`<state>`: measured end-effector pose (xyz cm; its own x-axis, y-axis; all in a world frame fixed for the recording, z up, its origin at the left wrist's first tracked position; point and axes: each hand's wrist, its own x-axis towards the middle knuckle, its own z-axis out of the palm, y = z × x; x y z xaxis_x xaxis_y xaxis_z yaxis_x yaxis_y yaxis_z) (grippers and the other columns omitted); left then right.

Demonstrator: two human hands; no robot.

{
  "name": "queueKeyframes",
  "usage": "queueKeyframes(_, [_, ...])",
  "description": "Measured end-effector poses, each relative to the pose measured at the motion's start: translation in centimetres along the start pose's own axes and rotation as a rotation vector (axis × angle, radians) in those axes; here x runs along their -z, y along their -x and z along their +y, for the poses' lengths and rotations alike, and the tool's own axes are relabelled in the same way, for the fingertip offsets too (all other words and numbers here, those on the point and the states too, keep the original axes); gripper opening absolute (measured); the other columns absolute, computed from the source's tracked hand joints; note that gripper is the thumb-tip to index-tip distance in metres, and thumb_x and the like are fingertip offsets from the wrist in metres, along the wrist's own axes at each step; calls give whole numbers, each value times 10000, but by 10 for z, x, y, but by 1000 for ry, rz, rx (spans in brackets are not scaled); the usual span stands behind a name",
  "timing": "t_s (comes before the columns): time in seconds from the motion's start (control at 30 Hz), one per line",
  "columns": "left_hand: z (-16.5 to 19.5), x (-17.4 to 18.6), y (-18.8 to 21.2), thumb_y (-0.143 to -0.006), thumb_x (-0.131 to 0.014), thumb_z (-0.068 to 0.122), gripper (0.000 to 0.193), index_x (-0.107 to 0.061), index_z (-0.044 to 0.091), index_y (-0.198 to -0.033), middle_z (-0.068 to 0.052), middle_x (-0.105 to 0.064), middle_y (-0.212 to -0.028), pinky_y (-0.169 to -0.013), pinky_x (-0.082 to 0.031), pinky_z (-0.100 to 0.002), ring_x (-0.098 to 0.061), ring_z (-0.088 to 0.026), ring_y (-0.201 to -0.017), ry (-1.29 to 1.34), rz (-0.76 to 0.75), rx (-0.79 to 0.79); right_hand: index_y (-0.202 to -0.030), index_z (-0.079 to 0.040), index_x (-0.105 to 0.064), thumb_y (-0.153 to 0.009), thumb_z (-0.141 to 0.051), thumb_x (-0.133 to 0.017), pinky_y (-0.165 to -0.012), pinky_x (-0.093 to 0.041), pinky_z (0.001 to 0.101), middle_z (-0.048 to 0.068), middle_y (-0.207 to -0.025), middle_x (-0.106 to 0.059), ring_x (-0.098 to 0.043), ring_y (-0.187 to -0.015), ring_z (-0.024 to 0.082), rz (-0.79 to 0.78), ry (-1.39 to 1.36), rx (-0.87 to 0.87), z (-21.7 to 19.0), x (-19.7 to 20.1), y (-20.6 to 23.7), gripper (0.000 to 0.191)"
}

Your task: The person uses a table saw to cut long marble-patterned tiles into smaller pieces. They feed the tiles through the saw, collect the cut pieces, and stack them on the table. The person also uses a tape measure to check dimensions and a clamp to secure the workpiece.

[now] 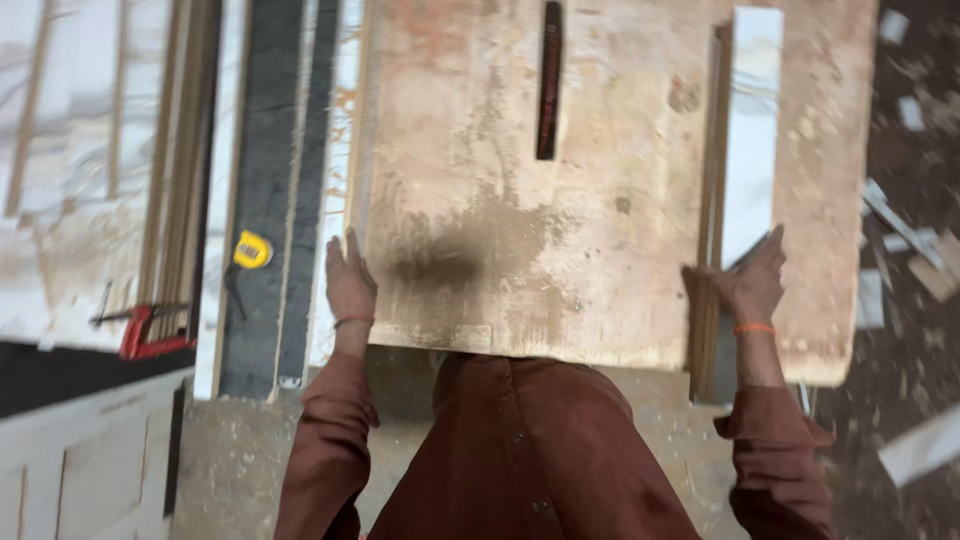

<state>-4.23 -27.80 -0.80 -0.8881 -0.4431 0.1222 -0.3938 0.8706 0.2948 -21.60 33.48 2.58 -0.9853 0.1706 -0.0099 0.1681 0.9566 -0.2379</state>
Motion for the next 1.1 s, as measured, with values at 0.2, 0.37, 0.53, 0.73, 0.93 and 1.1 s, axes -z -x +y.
queueKeyframes(0.2, [-8, 3, 4, -944, -685, 195, 629, -474, -28, -1493, -249, -564, -1458, -1186, -379, -456, -494, -401, -1389, 43, 89, 82, -1693, -30, -78, -625, -341, -988, -929, -551, 519, 344, -1405, -481, -619, -1130, 503, -152, 24, -176, -25, -2, 4, 1437])
queueKeyframes(0.37, [-14, 2, 8, -970, -687, 204, 583, -491, -59, -1451, -267, -550, -1480, -1176, -388, -453, -492, -424, -1397, -8, 155, 2, -1711, -42, -44, -636, -286, -955, -909, -564, 536, 330, -1407, -486, -637, -1089, 518, -197, 12, -200, -28, 4, -1, 1430])
queueKeyframes(0.53, [-17, -3, 9, -986, -672, 202, 585, -489, -79, -1465, -268, -540, -1487, -1191, -383, -463, -489, -422, -1405, -15, 136, 3, -1698, -19, -48, -633, -311, -975, -881, -568, 542, 341, -1396, -484, -639, -1065, 525, -173, 72, -130, -24, -2, -6, 1443])
queueKeyframes(0.73, [-20, -10, 10, -1005, -642, 203, 589, -463, -100, -1478, -286, -519, -1497, -1210, -356, -462, -478, -417, -1407, -32, 121, 11, -1673, -47, -130, -581, -323, -985, -963, -574, 529, 294, -1415, -514, -635, -1153, 490, -290, -2, -240, -18, 57, -31, 1415])
queueKeyframes(0.93, [-23, -14, 11, -1044, -598, 211, 566, -440, -108, -1484, -281, -505, -1514, -1209, -348, -457, -457, -418, -1425, -56, 87, 23, -1672, -36, -259, -593, -224, -951, -1104, -527, 510, 282, -1479, -540, -588, -1310, 459, -306, -55, -33, 31, 97, -58, 1296])
queueKeyframes(1.1, [-23, -14, 11, -1018, -599, 214, 587, -443, -109, -1483, -277, -499, -1522, -1212, -348, -456, -453, -417, -1426, -52, 87, 23, -1645, 47, -262, -616, -347, -979, -1102, -473, 538, 359, -1523, -480, -532, -1358, 484, -193, 108, 152, 80, 72, -80, 1315])
